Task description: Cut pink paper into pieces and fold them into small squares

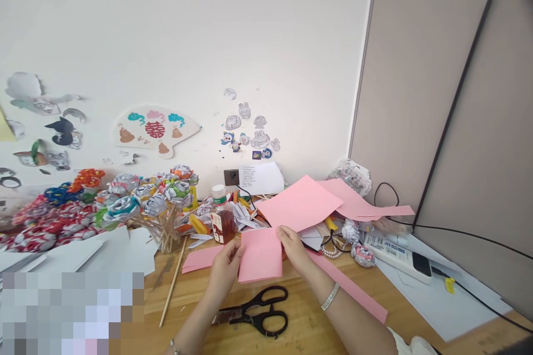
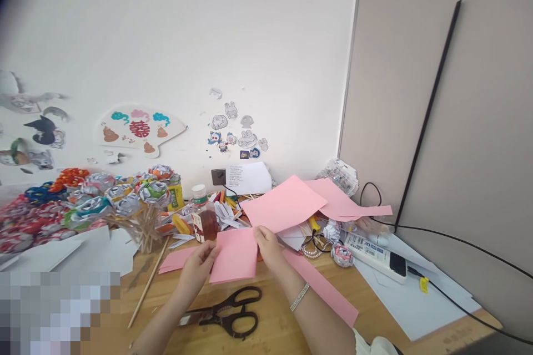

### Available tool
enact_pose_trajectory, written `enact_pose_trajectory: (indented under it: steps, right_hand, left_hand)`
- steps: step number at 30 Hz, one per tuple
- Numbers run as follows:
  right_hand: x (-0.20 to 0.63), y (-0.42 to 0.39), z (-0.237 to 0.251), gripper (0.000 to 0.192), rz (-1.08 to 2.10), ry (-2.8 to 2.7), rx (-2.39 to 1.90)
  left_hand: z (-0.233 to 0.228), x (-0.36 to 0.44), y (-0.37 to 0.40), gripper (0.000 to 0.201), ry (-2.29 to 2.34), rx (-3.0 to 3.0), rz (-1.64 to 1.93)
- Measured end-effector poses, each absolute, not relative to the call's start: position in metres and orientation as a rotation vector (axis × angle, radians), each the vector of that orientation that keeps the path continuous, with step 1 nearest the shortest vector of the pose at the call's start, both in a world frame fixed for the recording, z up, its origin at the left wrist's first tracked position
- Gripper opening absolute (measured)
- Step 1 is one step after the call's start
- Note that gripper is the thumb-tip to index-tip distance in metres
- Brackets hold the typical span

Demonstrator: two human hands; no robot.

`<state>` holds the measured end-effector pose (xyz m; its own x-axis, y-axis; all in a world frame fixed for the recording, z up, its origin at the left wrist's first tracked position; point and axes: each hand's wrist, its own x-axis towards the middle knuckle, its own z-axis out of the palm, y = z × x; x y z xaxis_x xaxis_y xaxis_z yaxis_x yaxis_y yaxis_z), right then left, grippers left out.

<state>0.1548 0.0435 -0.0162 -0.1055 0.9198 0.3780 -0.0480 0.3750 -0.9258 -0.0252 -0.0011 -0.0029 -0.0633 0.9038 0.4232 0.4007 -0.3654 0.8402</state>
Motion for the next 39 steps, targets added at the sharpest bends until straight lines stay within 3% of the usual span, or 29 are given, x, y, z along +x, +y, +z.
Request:
enact_pose_trajectory:
  steps: [23,39]
  right_hand:
    - [0.143,0.051,-0.038,0.028,1.357,-1.644,-0.74]
    - [0.144,0.043,-0.025,0.021,1.204,-1.614,-0.631]
  left_hand:
    - [-0.003,-0.038,0.003,0.031,1.57,1.613,1.694]
    - [0.004,-0.037,0.001,0.033,1.398,1.36,1.72]
